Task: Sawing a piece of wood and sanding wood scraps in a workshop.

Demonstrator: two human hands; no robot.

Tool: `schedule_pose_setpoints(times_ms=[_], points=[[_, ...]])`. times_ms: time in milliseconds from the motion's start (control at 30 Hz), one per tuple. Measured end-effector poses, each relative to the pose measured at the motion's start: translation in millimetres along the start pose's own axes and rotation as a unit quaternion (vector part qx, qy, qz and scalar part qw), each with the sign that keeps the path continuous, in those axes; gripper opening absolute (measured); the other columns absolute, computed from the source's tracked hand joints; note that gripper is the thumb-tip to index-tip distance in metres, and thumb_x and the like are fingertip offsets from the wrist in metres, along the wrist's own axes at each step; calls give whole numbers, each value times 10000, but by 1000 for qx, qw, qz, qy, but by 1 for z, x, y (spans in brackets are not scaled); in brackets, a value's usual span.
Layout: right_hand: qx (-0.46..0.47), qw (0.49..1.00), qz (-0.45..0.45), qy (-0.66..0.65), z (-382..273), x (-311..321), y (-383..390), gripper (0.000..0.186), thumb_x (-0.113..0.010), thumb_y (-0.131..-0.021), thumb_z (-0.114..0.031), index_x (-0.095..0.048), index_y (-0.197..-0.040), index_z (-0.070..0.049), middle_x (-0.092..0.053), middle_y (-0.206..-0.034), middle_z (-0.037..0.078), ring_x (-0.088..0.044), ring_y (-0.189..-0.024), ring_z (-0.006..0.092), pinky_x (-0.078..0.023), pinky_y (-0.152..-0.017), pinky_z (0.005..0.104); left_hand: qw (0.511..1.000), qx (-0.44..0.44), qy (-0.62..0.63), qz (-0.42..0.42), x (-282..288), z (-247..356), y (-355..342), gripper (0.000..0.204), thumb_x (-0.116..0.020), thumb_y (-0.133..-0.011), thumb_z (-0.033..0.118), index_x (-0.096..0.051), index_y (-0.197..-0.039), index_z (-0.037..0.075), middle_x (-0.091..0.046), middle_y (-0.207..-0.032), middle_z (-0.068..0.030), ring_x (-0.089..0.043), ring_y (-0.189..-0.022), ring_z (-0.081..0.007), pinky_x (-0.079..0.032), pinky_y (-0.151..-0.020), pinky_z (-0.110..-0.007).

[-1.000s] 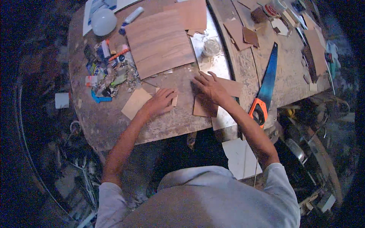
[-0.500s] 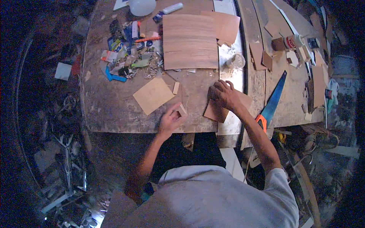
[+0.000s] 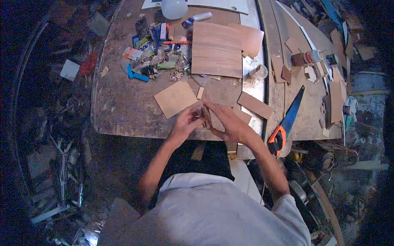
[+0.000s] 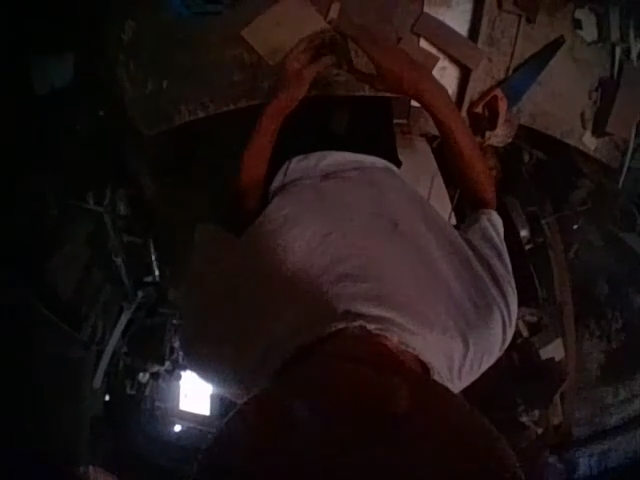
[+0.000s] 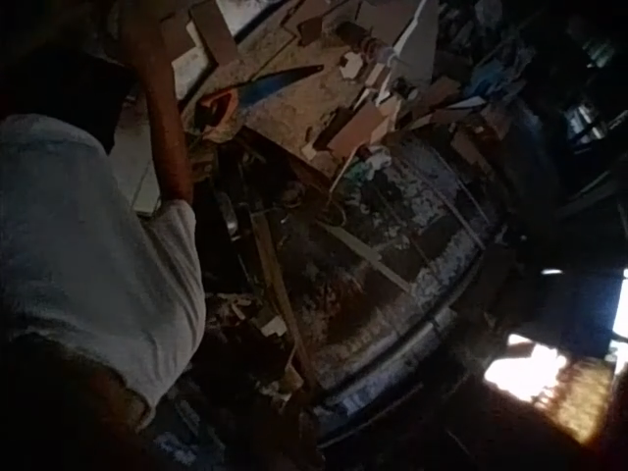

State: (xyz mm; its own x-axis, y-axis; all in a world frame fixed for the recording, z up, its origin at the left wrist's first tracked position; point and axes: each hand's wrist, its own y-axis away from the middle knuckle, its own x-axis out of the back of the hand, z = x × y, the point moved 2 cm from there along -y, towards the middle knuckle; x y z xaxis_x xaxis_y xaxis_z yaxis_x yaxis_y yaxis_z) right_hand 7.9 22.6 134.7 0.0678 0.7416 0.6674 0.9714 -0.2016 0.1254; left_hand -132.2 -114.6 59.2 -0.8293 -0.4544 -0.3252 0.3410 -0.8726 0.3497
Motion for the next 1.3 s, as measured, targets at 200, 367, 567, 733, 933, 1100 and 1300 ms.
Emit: schedule_pose_setpoints(times_ms=[200,367,567,733,933,1100,1300], points=[[11,998,61,-33,-34,12,16,933,-787,-763,-79,-282,-1542,-165,-469,-1433,158,-492,-1261,360,-440,-1037,418,992,76,7,-102,2,17,7,462,-713,-883,139,-563,-1309,42,-642,-1142,-46,-607,-1022,-151,-482,-923,-300],[30,996,84,19,-57,14,15,879,-803,-759,-98,-357,-1513,-167,-476,-1436,142,-504,-1261,346,-440,-1054,408,988,104,71,-93,-1,47,22,414,-715,-887,155,-600,-1263,27,-662,-1125,-42,-633,-978,-138,-499,-885,-290],[129,986,104,-11,-83,12,-22,877,-838,-726,-144,-400,-1486,-134,-474,-1462,115,-478,-1314,326,-415,-1083,411,998,33,21,-42,25,97,53,394,-714,-894,177,-608,-1242,23,-677,-1109,-58,-658,-1006,-149,-527,-865,-287],[218,974,63,-24,-118,2,-72,877,-835,-720,-158,-401,-1480,-99,-481,-1466,122,-456,-1333,325,-354,-1121,427,998,-36,27,34,55,134,96,418,-713,-897,203,-595,-1242,-3,-694,-1112,-82,-667,-1027,-165,-528,-892,-296],[306,948,-49,-77,-183,-21,-123,882,-834,-712,-229,-410,-1473,-92,-473,-1475,125,-447,-1343,317,-340,-1126,439,977,-90,66,180,86,156,168,430,-716,-894,226,-600,-1245,7,-693,-1124,-78,-665,-1019,-157,-518,-902,-300],[382,912,-136,-66,-229,-54,-142,872,-825,-729,-217,-404,-1482,-97,-470,-1479,126,-446,-1355,316,-333,-1132,428,943,-125,69,302,96,150,234,444,-721,-885,248,-606,-1242,11,-689,-1133,-72,-655,-1009,-148,-512,-881,-304],[434,866,-238,-73,-279,-83,-131,891,-840,-706,-179,-411,-1482,-95,-475,-1480,128,-467,-1344,304,-330,-1131,429,880,-191,38,434,68,141,294,431,-710,-896,239,-610,-1227,-18,-689,-1137,-85,-647,-1027,-158,-506,-881,-302]])
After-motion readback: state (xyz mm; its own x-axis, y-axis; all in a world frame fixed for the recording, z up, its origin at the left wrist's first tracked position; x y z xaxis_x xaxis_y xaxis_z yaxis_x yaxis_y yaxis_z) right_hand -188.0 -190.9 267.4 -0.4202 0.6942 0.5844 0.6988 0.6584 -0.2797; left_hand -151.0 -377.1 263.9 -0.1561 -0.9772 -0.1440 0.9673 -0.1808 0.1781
